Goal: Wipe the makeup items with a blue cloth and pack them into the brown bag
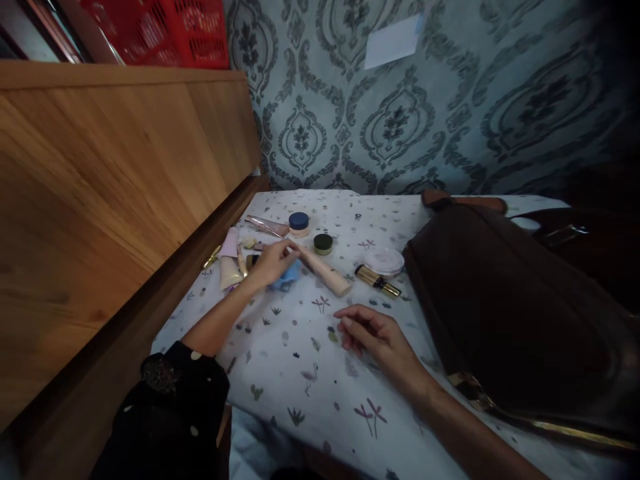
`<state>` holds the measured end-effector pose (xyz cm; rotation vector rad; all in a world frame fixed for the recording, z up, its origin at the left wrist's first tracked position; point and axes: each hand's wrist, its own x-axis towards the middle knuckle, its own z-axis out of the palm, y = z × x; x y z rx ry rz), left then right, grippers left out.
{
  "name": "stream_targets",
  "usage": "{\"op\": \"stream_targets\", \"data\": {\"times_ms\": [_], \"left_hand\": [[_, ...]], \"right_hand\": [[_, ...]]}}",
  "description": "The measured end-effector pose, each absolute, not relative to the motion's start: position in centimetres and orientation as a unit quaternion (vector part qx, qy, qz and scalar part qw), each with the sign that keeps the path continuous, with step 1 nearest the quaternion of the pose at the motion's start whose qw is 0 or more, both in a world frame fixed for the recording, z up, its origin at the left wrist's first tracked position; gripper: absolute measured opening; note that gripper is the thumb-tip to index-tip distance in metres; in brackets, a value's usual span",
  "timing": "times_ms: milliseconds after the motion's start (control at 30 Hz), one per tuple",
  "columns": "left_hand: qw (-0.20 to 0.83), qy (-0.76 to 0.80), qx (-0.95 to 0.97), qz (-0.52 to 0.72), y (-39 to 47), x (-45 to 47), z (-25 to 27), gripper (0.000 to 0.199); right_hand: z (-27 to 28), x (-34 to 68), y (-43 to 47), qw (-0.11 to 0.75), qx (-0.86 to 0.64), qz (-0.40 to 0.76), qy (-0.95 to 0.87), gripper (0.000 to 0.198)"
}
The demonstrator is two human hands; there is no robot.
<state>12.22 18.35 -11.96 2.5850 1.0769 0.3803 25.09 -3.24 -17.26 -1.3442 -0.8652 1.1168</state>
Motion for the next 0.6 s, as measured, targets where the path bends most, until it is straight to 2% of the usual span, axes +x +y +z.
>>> {"op": "stream_targets", "data": {"times_ms": [133, 233, 367, 600], "left_hand": [[0.066, 0.501, 0.852, 0.140, 23.1, 8.1, -9.4, 0.031], [0.027, 0.592, 0.800, 0.096, 26.2, 4.8, -8.6, 0.044], [0.055, 0.624, 0.777, 0.060, 28.4, 3.0, -9.7, 0.059], [0.131, 0.598, 0.777, 0.146, 28.8, 5.1, -11.8, 0.049]], "right_hand": [[-17.3, 25.1, -3.3, 0.560, -0.572, 0.472, -0.369, 0.049], [-17.4, 25.1, -3.2, 0.564, -0.570, 0.472, -0.366, 0.050], [-17.4, 25.2, -3.1, 0.557, -0.571, 0.476, -0.370, 0.051], [-17.5, 25.2, -3.3, 0.559, -0.573, 0.470, -0.371, 0.048]]}}
